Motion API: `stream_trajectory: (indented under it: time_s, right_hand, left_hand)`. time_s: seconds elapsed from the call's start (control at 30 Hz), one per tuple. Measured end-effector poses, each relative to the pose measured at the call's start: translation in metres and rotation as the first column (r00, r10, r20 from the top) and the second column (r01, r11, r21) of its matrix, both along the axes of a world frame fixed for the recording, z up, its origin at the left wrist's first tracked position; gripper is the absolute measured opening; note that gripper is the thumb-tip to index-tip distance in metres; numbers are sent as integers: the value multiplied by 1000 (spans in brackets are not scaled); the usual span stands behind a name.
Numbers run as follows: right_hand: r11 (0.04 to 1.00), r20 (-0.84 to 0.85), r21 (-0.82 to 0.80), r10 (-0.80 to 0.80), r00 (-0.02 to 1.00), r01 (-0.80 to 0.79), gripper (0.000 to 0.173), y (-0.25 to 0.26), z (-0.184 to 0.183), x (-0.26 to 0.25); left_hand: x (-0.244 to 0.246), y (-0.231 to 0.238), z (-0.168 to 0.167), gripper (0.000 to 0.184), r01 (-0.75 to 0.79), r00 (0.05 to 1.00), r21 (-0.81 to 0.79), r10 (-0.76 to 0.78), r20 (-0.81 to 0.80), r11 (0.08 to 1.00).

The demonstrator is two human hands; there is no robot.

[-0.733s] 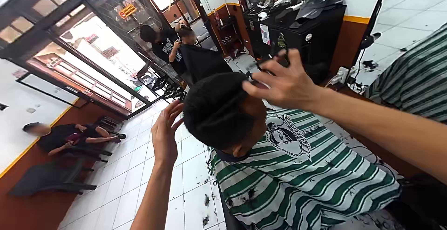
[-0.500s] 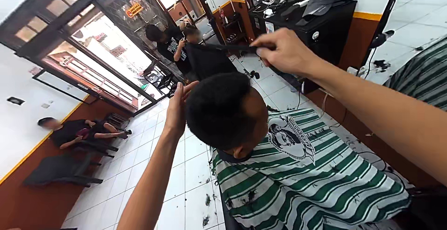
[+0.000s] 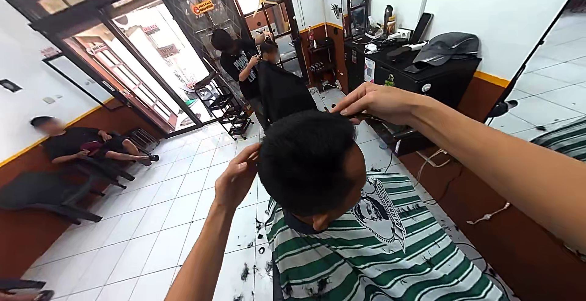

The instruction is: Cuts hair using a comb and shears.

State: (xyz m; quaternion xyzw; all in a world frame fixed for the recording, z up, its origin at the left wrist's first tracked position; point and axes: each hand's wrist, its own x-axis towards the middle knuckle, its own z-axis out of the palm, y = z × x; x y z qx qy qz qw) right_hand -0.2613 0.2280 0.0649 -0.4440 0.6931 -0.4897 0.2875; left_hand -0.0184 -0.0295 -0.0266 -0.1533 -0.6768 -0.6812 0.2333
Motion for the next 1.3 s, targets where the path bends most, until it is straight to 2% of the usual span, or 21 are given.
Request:
stream_trajectory:
  time_s: [0.03, 0.1, 0.13, 0.2, 0.23, 0.27, 0.3, 0.37, 0.43, 0.47, 0.53, 0.63, 0.7, 0.77, 0.87, 0.93, 1.1, 1.17, 1.23, 1.27, 1.3]
  right_hand:
    - [998, 14, -27, 51, 999, -51, 29, 3, -4, -6]
    - [990, 62, -67, 128, 990, -124, 33, 9, -9, -10]
    - [996, 91, -44, 77, 993, -73, 34, 14, -6, 0]
    - [984, 145, 126, -145, 979, 127, 29, 23, 15, 41]
    - [990, 168, 73, -132, 977, 121, 28, 25, 10, 41]
    - [999, 186, -6, -37, 982, 39, 28, 27, 0, 30]
    - [997, 184, -56, 60, 981, -50, 31, 28, -7, 15]
    - [991, 195, -78, 124, 973, -111, 33, 30, -10, 4]
    - [993, 215, -82, 102, 971, -86, 33, 33, -8, 2]
    - [994, 222, -82, 86, 971, -70, 33, 34, -8, 1]
    - [996, 241, -78, 62, 969, -44, 34, 36, -7, 1]
    - [995, 304, -97, 66, 950, -38, 33, 37, -7, -2]
    - [988, 329, -153, 82, 941, -33, 32, 40, -8, -5]
    - [973, 307, -232, 72, 949, 1, 32, 44, -10, -11]
    - [971, 103, -205, -104, 989, 124, 25, 42, -22, -20]
    - [985, -36, -120, -129, 991, 124, 24, 37, -36, -21]
    - [996, 108, -77, -35, 994, 43, 23, 20, -53, -24]
    - [996, 145, -83, -10, 989, 22, 25, 18, -51, -24]
    - [993, 162, -115, 38, 986, -19, 26, 17, -51, -26]
    - [990, 166, -132, 62, 984, -40, 26, 16, -51, -27]
    - [987, 165, -149, 86, 983, -61, 26, 16, -51, -28]
  left_hand:
    - [-6, 0, 4, 43, 67, 998, -57, -68, -15, 996]
    - [-17, 1, 20, 38, 84, 996, -249, -90, -13, 965]
    - [-23, 4, 29, 32, 61, 998, -355, -67, -5, 933]
    - [-33, 12, 47, 25, 20, 1000, -506, -9, 25, 862]
    - [-36, 19, 56, 24, 12, 999, -566, 16, 44, 824]
    - [-39, 28, 65, 24, 3, 997, -609, 45, 64, 794]
    - [-42, 38, 73, 21, -12, 992, -625, 85, 88, 781]
    - [-46, 52, 86, 20, 14, 982, -656, 113, 151, 755]
    - [-54, 59, 94, 20, 43, 975, -667, 115, 191, 744]
    - [-57, 61, 98, 26, 74, 971, -657, 96, 219, 750]
    - [-60, 63, 105, 38, 149, 952, -590, 47, 303, 794]
    - [-61, 68, 111, 36, 203, 913, -438, -8, 408, 876]
    - [-63, 67, 113, 35, 238, 905, -403, -51, 423, 884]
    - [-65, 64, 115, 44, 270, 898, -412, -73, 434, 870]
    - [-65, 64, 113, 50, 261, 915, -486, -54, 399, 834]
    - [-64, 63, 113, 50, 269, 930, -536, -71, 361, 800]
    - [-64, 66, 112, 53, 231, 960, -627, -71, 270, 744]
    - [-64, 68, 114, 53, 204, 969, -689, -43, 244, 695]
    - [-62, 67, 116, 56, 153, 987, -749, -60, 150, 645]
    - [-58, 63, 116, 57, 92, 996, -741, -62, 68, 666]
    - [-52, 54, 113, 57, 11, 999, -681, -32, -18, 733]
